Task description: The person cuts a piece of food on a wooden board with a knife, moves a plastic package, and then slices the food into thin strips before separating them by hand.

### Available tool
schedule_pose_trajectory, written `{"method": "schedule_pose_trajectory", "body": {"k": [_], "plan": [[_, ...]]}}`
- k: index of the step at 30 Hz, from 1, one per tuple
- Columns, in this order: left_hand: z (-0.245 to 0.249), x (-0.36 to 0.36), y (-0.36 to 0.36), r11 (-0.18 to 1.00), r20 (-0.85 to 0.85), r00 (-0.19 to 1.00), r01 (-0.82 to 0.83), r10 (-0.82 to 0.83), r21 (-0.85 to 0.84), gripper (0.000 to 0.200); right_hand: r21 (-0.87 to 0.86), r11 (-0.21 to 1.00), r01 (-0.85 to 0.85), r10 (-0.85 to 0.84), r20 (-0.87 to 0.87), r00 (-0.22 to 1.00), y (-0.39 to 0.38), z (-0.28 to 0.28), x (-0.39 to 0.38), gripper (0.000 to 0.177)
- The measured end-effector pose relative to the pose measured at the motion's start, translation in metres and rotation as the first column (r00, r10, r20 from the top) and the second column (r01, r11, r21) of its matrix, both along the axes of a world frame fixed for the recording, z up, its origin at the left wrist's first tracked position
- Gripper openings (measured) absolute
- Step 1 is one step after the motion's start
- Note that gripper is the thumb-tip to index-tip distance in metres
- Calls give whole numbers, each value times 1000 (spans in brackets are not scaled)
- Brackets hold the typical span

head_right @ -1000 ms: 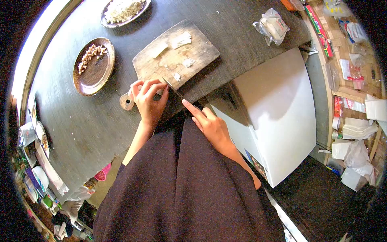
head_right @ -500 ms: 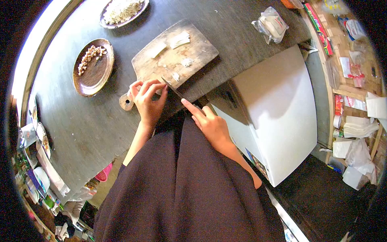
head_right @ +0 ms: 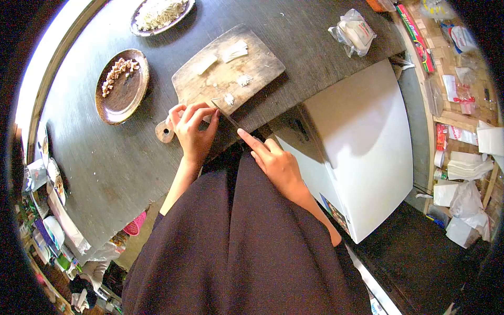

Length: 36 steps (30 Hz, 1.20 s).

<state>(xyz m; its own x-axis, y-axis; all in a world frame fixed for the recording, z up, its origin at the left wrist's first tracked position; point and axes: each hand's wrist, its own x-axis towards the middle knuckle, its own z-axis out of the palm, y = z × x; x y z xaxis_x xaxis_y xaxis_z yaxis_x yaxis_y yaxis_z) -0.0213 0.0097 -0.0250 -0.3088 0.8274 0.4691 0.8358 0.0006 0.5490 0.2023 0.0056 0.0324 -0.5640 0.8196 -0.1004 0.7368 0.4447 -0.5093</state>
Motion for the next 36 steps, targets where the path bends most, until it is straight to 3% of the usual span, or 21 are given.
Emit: {"method": "schedule_pose_trajectory", "body": {"k": [5, 7, 10, 20, 22, 29, 34, 36], "plan": [[0, 0, 0, 1000, 5, 1000, 7, -7, -4, 16, 24, 1000, -8, 8, -4, 1000, -2, -1, -1, 62], [0, 0, -1, 1000, 6, 1000, 6, -6, -5, 16, -122, 992, 36, -30, 51, 998, 0, 6, -4, 56], [-1, 0, -1, 1000, 0, 1000, 8, -8, -1, 16, -128, 991, 40, -33, 62, 998, 0, 6, -5, 57], [-6, -1, 0, 1000, 26, 1000, 8, -9, 10, 15, -98, 995, 36, -32, 50, 998, 3, -7, -10, 58], [-4, -1, 0, 1000, 24, 1000, 14, -14, 15, 15, 34, 999, -10, 9, 21, 1000, 1, -9, -1, 66], [-2, 0, 0, 1000, 38, 999, 15, -15, 10, 14, 6, 999, 48, -48, -6, 999, 7, -1, 2, 64], [-2, 0, 0, 1000, 25, 1000, 14, -14, 14, 14, -105, 993, 53, -53, 7, 999, 2, 11, -2, 57], [-2, 0, 0, 1000, 28, 1000, 15, -15, 10, 15, -53, 998, 24, -25, -6, 1000, -1, 1, 1, 60]]}}
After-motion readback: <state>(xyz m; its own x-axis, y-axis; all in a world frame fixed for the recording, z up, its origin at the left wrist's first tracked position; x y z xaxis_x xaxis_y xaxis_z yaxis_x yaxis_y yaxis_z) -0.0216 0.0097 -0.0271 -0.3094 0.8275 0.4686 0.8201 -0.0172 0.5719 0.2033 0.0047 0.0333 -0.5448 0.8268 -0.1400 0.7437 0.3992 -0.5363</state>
